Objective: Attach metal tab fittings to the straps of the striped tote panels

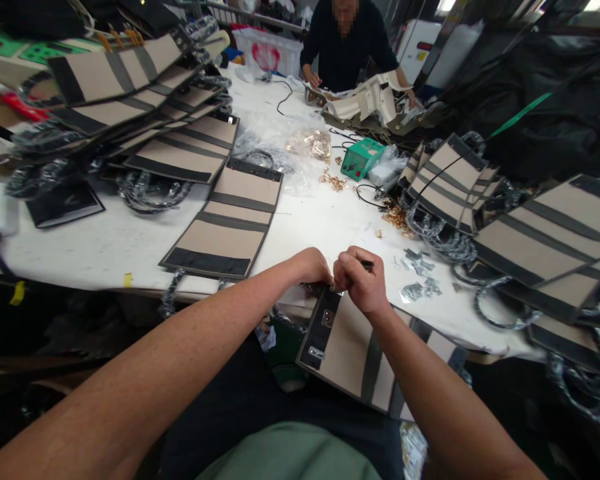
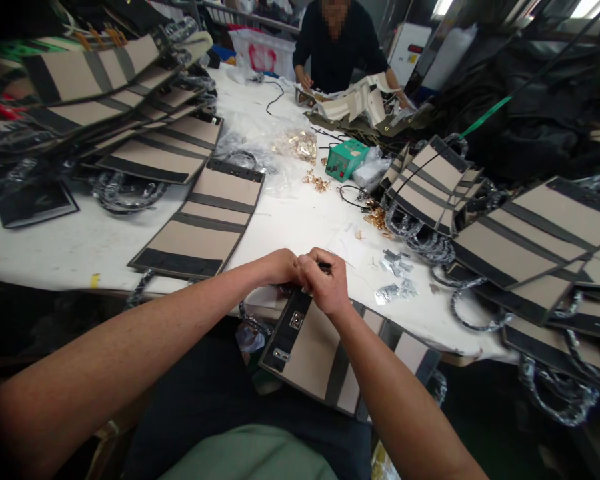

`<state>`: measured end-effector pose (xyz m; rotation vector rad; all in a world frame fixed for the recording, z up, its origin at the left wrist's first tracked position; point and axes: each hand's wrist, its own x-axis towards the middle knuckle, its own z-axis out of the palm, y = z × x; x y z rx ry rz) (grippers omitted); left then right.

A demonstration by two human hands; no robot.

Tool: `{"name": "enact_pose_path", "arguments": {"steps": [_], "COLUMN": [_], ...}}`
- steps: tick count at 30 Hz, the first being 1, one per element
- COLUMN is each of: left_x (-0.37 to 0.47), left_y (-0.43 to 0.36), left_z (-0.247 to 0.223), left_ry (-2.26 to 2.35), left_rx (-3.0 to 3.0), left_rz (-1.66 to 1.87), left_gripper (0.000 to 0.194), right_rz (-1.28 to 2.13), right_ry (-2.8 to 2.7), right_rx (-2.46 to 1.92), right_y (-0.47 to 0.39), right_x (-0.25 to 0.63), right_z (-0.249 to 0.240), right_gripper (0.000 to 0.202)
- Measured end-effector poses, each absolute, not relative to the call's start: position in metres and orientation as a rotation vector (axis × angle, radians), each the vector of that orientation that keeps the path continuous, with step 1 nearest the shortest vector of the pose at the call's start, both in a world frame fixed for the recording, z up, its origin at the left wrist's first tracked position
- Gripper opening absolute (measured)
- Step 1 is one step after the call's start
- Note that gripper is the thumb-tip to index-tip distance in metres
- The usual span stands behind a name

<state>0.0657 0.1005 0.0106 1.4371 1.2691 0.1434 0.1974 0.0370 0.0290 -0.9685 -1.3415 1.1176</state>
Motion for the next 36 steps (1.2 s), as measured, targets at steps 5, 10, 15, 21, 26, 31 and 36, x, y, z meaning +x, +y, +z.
{"name": "enact_pose_path", "arguments": {"steps": [5,10,15,21,26,31,36], "left_x": [0.067,0.07,0.069,0.069,0.069,0.068,0.067], "left_y": [0.099,0.102,0.102,0.1,0.099,0.098,0.1], "left_z": [0.012,0.012,0.015,0.017,0.019,0.021,0.017], "left_ry": [1.241,1.267,1.256,1.281,1.297,1.272,1.287], "left_rx": [1.42,1.447,1.427,1.414,1.41,1.379,1.376], "left_rz": [0.018,-0.006,-0.016,0.007,0.029,0.038,0.063], "left_gripper": [0.02,0.025,0.021,0.021,0.022,0.016,0.016], "right_rz": [1.124,1.087,1.071,1.053,1.026,0.974,0.965], "right_ry": [-1.092,-1.182,-1.158,-1.158,-1.18,-1.148,-1.191], "right_rx": [-0.775,-0.859,-0.755,-0.827,-0.815,-0.792,-0.868], "right_y": [0.033,0.033,0.033,0.029,0.026,0.023,0.022], "right_x": [0.195,0.191,0.194,0.192,0.193,0.198,0.2], "right_z": [0.038,0.033,0.032,0.023,0.022,0.033,0.028], "right_gripper": [0.042,0.044,0.043,0.041,0.042,0.041,0.039]}}
